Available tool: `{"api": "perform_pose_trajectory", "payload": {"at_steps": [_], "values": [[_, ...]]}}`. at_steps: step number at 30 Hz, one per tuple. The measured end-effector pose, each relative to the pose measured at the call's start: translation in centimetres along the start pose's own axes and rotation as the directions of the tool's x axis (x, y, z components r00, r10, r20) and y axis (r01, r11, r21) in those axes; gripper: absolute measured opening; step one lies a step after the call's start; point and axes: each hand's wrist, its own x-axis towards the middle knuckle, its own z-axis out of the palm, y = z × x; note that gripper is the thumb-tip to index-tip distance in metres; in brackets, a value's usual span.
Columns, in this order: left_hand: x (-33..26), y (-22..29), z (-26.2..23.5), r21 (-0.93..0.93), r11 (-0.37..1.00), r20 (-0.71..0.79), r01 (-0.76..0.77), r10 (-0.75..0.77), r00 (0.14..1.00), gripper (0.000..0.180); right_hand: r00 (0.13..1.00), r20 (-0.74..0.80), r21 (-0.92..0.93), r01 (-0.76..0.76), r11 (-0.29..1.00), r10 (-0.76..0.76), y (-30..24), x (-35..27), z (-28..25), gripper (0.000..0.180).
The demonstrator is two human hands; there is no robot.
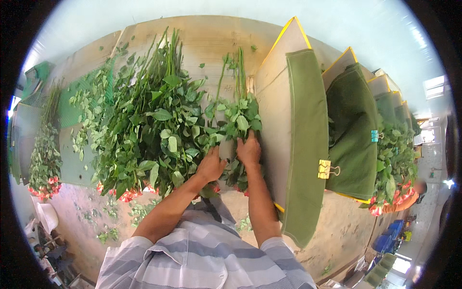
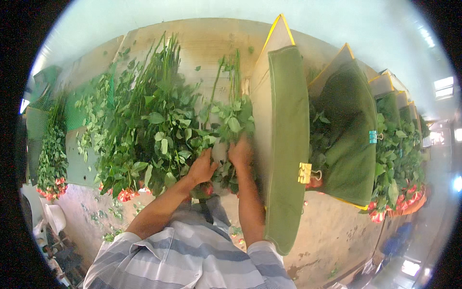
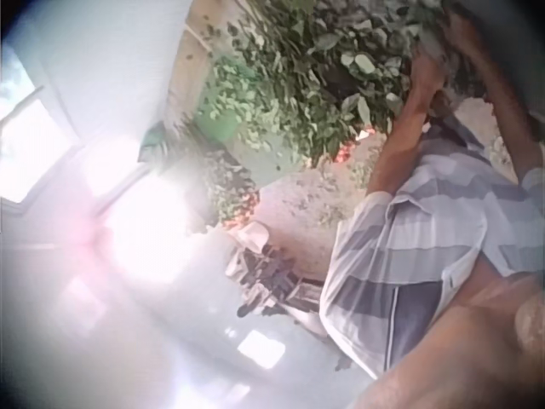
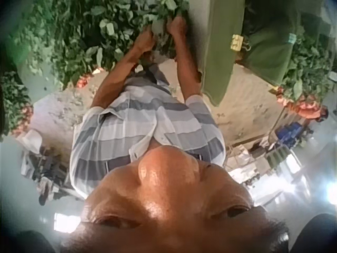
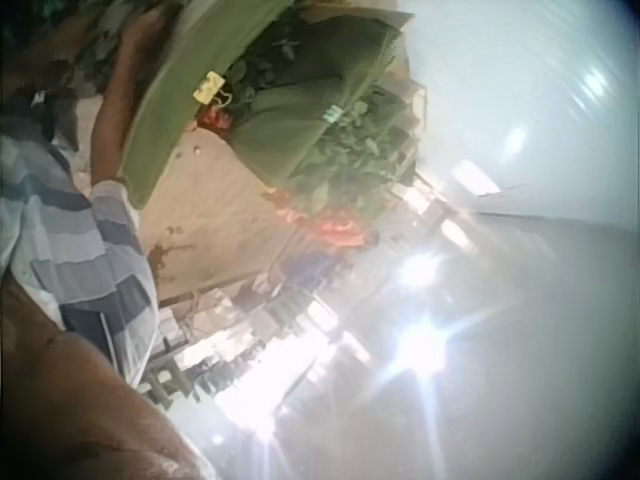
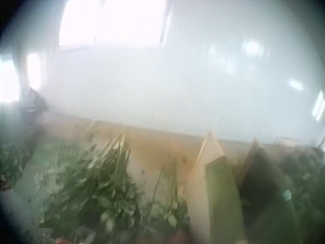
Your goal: The person gathers green leafy stems and pink roses from a table, bundles them by hand, and places the assembled bunches into green paper-wrapped containers. The person repeats this process several times, moving completed bundles aside.
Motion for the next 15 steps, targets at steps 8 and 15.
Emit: {"api": "perform_pose_trajectory", "payload": {"at_steps": [8, 15], "values": [[0.4, -1.2, -0.7, -0.357, 0.924, 0.122, 0.141, -0.104, 0.987, 0.055, 0.993, 0.079, 0.205, -0.099, 0.974, 0.084, 3.6, -1.9, -0.5, 0.072], [0.4, -0.7, 0.1, -0.181, 0.975, 0.02, -0.128, 0.134, 0.991, 0.045, 0.99, 0.134, 0.139, -0.07, 0.988, 0.051, 3.9, -1.1, 0.6, 0.066]]}}
